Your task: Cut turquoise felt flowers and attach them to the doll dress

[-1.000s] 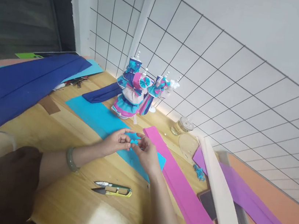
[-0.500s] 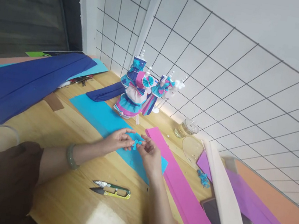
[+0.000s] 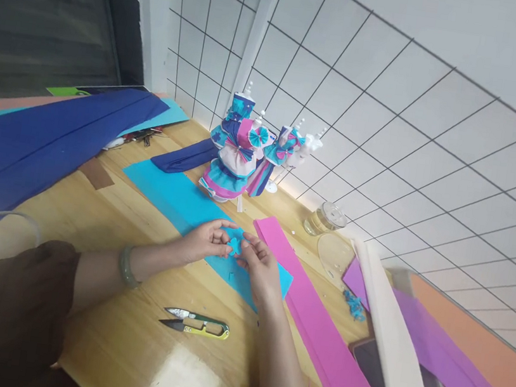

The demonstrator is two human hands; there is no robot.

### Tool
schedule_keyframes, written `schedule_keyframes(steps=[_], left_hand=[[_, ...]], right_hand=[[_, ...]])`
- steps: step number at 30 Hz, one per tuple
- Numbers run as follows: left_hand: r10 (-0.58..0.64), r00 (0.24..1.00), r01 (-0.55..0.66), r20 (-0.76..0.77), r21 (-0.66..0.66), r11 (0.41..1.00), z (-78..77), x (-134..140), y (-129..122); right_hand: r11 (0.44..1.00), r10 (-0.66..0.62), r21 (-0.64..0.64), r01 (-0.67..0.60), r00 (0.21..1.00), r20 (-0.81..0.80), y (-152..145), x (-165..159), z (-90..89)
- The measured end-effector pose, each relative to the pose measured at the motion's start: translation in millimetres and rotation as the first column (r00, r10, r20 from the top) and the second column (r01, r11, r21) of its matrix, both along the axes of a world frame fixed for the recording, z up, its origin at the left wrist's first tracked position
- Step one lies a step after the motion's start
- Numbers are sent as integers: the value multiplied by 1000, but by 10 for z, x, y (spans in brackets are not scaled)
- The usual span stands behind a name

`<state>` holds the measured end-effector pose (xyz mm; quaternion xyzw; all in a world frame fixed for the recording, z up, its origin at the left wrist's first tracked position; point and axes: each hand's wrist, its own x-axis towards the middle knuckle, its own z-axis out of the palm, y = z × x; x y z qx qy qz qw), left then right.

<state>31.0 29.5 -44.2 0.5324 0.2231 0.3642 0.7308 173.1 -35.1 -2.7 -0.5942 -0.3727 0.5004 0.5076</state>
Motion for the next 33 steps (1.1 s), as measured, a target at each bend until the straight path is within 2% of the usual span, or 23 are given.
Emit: schedule_keyframes(steps=[4,12,15,17,19,21,24,26,29,31,33], left_hand=[[-28,1000,28,-7,-27,999,7,6,-2],[-79,997,79,-1,-26,997,2,18,-11],[9,1000,-9,14,-11,1000,18,4,15],[91,996,-91,4,-10,996,25,-4,38],[133,991,-133,-9,-12,991,21,-9,58],[131,991,-131,-15,-10,991,10,-11,68],[115,993,-115,-25,7,993,0,-19,68],[113,993,-113,-37,5,994,5,-27,65],[110,993,-111,-48,-21,994,28,-36,65],[112,992,-114,-59,-37,993,46,-37,69],[115,991,-118,-71,-48,992,59,-35,72]], right_hand=[[996,70,48,-71,997,25,-7,-6,-5],[994,34,99,-45,994,106,9,3,0],[995,75,43,-91,954,290,-26,81,14],[981,193,-81,-176,845,498,-72,127,18],[948,318,-219,-230,666,675,-127,131,21],[930,366,-292,-223,485,794,-175,82,29],[922,374,-322,-214,282,883,-216,-49,47],[911,390,-339,-235,220,894,-222,-119,68],[892,421,-347,-290,252,871,-206,-96,131],[884,441,-342,-319,324,837,-192,53,207],[909,410,-332,-252,404,817,-195,317,299]])
